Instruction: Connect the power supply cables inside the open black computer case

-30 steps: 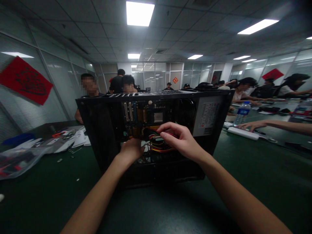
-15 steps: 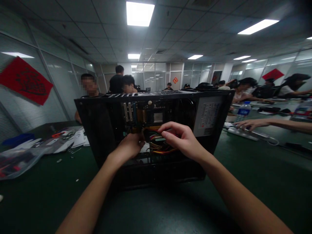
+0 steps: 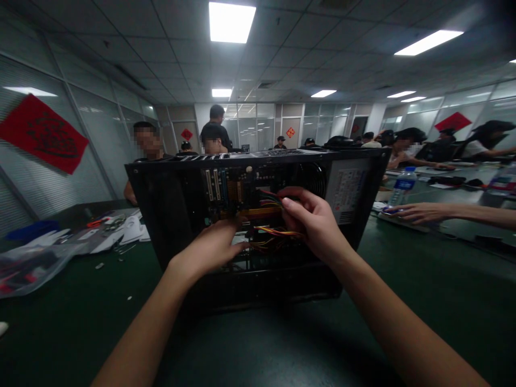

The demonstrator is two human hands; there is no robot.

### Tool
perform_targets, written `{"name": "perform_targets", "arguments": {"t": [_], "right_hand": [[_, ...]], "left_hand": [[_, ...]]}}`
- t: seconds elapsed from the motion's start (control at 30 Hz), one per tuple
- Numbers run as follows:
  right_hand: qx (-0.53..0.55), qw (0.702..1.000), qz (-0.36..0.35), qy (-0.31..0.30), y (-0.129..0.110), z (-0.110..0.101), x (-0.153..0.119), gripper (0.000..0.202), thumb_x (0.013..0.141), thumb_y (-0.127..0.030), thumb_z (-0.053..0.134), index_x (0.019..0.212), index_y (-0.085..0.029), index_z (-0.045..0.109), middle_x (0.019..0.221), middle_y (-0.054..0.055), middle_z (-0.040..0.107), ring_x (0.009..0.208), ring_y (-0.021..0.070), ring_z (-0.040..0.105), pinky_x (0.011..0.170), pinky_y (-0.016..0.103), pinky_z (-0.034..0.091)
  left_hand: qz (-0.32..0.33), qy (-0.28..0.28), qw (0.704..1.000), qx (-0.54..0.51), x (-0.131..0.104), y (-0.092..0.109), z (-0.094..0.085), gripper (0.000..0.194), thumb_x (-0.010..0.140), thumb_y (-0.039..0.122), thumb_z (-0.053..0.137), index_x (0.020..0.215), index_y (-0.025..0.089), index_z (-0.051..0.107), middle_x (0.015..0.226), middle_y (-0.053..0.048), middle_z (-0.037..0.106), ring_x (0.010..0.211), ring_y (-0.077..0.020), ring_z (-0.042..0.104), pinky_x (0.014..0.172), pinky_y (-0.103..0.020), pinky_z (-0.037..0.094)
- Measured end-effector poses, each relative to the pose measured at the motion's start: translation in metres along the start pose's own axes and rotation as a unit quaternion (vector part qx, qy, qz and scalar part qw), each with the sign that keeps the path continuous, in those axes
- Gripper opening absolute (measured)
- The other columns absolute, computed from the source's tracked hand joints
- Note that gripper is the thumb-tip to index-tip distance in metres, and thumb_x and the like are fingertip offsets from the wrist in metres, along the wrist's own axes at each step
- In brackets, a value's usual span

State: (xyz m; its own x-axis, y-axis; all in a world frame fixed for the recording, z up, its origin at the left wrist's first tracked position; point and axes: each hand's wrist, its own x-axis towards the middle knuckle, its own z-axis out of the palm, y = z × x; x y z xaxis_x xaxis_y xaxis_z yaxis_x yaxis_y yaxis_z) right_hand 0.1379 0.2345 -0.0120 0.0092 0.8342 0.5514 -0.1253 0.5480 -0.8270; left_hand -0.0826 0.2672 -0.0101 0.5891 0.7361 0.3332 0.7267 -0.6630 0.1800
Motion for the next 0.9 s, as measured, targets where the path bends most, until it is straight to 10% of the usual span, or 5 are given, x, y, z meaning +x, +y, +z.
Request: {"name": "perform_targets", "arguments": {"t": [0.23,0.9], "right_hand": [[-0.025,1.000,0.002,0.005,-0.005,0.002,-0.001,0.048,0.081,-0.043,0.071,0.119,-0.017,0.059,0.060,-0.006,0.053,0.047,0.0070,0.040,0.043,0.021,0.028],[-0.102,0.991,0.029,-0.086,-0.010,0.004,-0.005,0.041,0.087,-0.041,0.064,0.120,-0.016,0.063,0.069,0.000,0.064,0.058,0.0133,0.058,0.055,0.026,0.049]], "left_hand": [[0.149,0.067,0.986,0.034,-0.010,0.050,-0.018,0.022,0.092,0.023,0.059,0.114,0.023,0.066,0.111,-0.002,0.070,0.098,-0.0191,0.068,0.088,-0.033,0.055],[0.185,0.249,0.950,0.040,-0.003,0.031,-0.011,0.028,0.090,0.022,0.063,0.117,0.015,0.062,0.111,-0.009,0.071,0.099,-0.0208,0.070,0.089,-0.035,0.059]]}}
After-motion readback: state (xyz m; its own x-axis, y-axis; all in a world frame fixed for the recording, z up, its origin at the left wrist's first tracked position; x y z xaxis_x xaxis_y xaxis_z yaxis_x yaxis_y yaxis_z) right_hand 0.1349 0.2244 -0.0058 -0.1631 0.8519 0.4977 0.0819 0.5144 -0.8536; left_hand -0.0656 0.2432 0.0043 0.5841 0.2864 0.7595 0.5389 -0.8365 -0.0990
